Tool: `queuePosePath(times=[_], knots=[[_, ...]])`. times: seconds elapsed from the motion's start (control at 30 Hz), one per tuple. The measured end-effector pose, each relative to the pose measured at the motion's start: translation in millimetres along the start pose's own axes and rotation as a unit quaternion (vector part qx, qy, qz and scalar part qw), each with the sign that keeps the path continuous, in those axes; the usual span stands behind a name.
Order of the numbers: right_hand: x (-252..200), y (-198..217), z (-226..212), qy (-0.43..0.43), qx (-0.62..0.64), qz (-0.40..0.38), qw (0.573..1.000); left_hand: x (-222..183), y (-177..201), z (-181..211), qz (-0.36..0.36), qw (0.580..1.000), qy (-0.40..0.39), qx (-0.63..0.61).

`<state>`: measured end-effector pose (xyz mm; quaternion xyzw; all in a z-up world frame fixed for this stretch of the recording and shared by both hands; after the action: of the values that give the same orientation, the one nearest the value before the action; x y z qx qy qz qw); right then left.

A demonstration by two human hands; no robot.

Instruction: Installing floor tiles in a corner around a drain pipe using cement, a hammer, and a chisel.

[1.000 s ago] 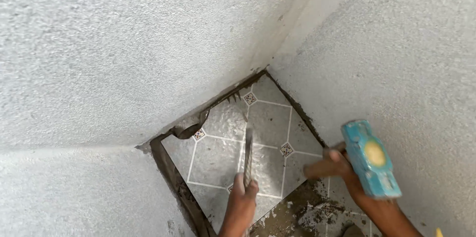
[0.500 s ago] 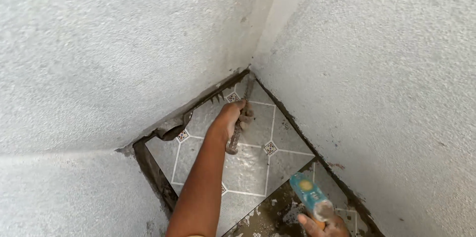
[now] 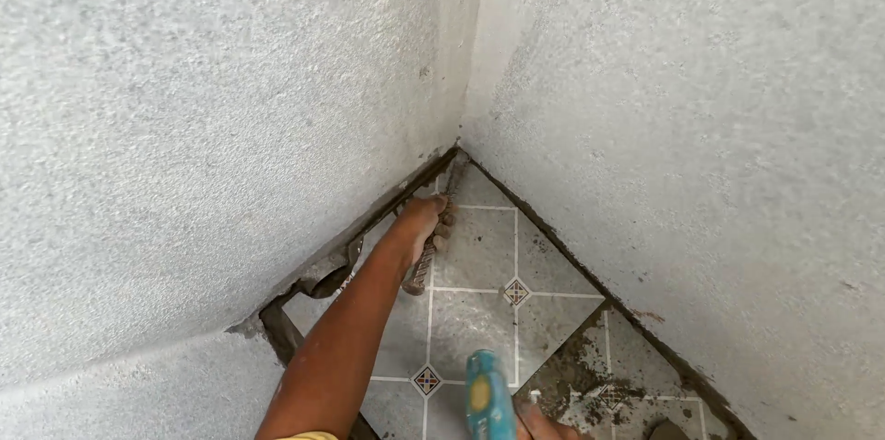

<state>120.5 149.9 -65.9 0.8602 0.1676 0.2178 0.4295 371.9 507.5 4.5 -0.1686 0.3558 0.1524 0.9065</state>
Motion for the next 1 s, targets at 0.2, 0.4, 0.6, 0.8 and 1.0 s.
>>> queuePosePath(times=[0.2,0.4,0.6,0.8,1.0], knots=[[192,74,-156,-0.055,0.069,-0.3,0.95,2,8,-17,0.018,0.998,0.01,-0.057],[215,63,-173,-0.016,0.035,-0.317,0.948,18,19,-11,-0.027,0.998,-0.01,0.048],[237,54,-174,-0.042,-0.018,-0.331,0.942,17,18,-4,-0.03,0.996,-0.029,0.083],[228,40,-185,-0.004,-0.019,-0.416,0.909,11,19,0,-0.04,0.998,-0.01,0.041],[226,39,-184,-0.033,-0.041,-0.391,0.919,18,24,-10,-0.037,0.999,0.002,0.037]])
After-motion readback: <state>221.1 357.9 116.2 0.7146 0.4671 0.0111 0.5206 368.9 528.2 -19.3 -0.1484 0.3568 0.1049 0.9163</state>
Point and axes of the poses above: each hand's wrist, its own x-axis towards the middle knuckle, its own y-axis out of the back of the hand, z = x × y, the point moved 6 cm from there along x, towards the middle knuckle, and after that the axes turned 13 degrees about -y, right-handed, at the moved point
